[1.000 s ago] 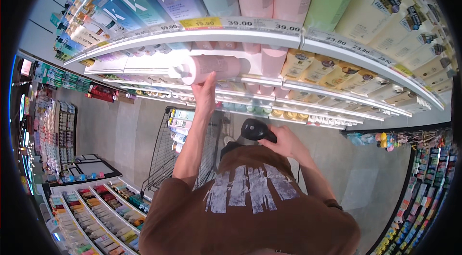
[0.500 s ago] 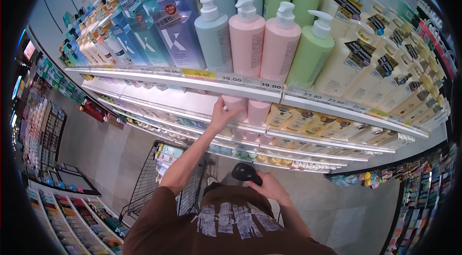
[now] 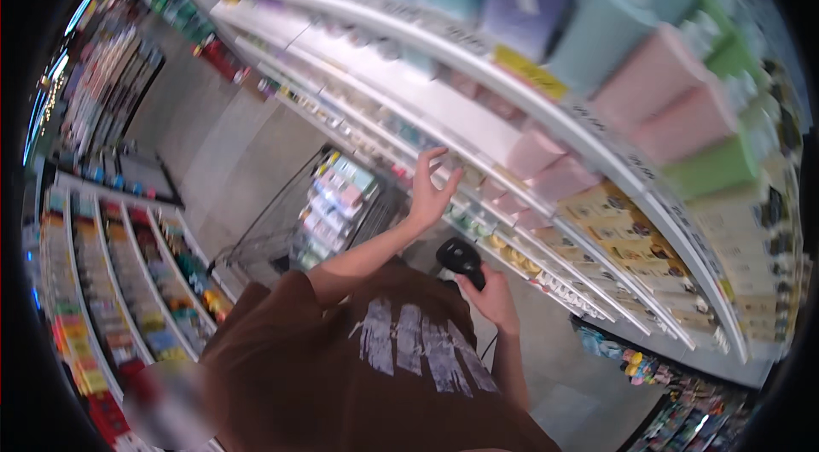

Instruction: Scanning various personal care and cleaning products on shelves in a supermarket and placing some in a shopping cart.

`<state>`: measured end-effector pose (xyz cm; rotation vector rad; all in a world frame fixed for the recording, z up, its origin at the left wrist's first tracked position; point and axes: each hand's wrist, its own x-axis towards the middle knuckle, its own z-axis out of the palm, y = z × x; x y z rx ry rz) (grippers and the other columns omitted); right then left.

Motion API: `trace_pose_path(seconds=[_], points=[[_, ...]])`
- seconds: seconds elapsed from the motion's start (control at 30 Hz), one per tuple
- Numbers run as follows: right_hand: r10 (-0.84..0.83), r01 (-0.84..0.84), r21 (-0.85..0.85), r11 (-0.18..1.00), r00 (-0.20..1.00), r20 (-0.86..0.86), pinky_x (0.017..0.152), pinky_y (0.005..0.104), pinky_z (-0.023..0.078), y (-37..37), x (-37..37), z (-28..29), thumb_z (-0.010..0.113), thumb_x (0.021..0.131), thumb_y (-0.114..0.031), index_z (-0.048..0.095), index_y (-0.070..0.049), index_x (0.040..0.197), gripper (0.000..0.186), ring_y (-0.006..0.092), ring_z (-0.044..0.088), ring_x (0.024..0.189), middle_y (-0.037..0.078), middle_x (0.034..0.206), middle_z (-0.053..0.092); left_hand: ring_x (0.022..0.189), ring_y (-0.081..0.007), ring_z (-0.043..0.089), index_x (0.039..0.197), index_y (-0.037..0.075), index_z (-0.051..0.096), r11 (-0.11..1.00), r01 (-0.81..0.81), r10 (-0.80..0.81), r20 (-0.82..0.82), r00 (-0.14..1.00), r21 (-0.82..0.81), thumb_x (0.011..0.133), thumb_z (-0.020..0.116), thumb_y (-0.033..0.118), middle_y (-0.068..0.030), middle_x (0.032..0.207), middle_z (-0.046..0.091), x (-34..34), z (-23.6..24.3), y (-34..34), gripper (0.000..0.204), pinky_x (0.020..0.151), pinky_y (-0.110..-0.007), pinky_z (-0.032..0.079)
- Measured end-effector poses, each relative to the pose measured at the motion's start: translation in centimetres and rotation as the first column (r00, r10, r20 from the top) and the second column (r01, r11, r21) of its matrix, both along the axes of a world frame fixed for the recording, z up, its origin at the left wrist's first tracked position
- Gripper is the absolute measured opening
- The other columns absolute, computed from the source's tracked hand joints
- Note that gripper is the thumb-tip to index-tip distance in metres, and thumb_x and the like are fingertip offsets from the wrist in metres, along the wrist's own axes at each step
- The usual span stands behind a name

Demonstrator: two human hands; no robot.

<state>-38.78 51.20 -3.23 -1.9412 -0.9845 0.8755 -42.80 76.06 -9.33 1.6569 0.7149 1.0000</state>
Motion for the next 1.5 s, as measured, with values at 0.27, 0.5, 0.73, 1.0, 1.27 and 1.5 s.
trace_pose_path(seconds=[0.27,0.5,0.73,1.0,1.27,1.5], points=[[0.135,-0.134,0.028,0.991,0.989,-0.061,0.066,0.0458,0.052,6.8,-3.4,-3.0,0.076,0.091,-0.029,0.066,0.003,0.101,0.035,0.0438,0.069,0.073,0.025,0.077,0.068,0.101,-0.0197,0.066,0.119,0.0,0.065,0.759,-0.168,-0.045,-0.309,0.95,-0.629,0.09,0.08,0.029,-0.0102,0.106,0.069,-21.9,-22.7,4.5,0.044,0.088,-0.036,0.054],[0.347,-0.337,-0.301,0.892,0.938,-0.02,0.075,0.0501,0.051,13.2,-6.4,-2.7,0.075,0.091,-0.038,0.064,0.002,0.106,0.044,0.0457,0.066,0.083,0.025,0.083,0.068,0.105,-0.028,0.064,0.137,-0.004,0.051,0.361,-0.48,0.006,-0.513,0.858,-0.8,0.089,0.079,0.041,-0.0179,0.116,0.064,-31.9,-30.0,11.4,0.071,0.085,-0.045,0.057],[0.254,-0.216,-0.447,0.868,0.967,0.027,0.078,0.0526,0.053,15.5,-10.0,-1.8,0.073,0.093,-0.036,0.064,0.002,0.112,0.044,0.0474,0.067,0.086,0.029,0.087,0.068,0.116,-0.0326,0.064,0.145,-0.007,0.036,0.514,-0.625,0.092,-0.687,0.721,-0.588,0.073,0.09,0.053,-0.0257,0.129,0.062,-32.5,-41.4,22.6,0.108,0.098,-0.042,0.053],[0.052,0.008,-0.474,0.88,0.992,0.113,0.075,0.0536,0.053,12.8,-13.9,-2.1,0.073,0.092,-0.036,0.065,0.0,0.106,0.039,0.0483,0.067,0.083,0.029,0.083,0.068,0.118,-0.0365,0.066,0.128,-0.014,0.049,0.508,-0.624,-0.027,-0.735,0.678,-0.594,0.063,0.094,0.061,-0.0243,0.133,0.064,-27.0,-46.3,29.0,0.109,0.099,-0.044,0.056],[0.075,0.0,-0.472,0.882,0.987,0.142,0.077,0.0531,0.055,13.8,-15.5,-1.6,0.071,0.094,-0.037,0.064,0.0,0.109,0.041,0.0478,0.068,0.085,0.029,0.087,0.069,0.07,-0.0236,0.069,0.101,-0.007,0.07,0.499,-0.807,0.085,-0.909,0.407,-0.315,0.072,0.093,0.055,-0.0131,0.088,0.074,-27.3,-45.8,28.7,0.072,0.059,-0.037,0.055],[0.126,-0.05,-0.525,0.85,0.986,0.11,0.077,0.054,0.054,13.6,-15.5,-2.0,0.071,0.093,-0.039,0.061,-0.001,0.107,0.042,0.048,0.067,0.086,0.028,0.086,0.069,0.068,-0.0204,0.066,0.109,-0.002,0.071,0.238,-0.489,0.412,-0.369,0.833,-0.839,0.072,0.098,0.023,-0.0106,0.097,0.074,-29.0,-47.0,28.4,0.052,0.06,-0.037,0.055]])
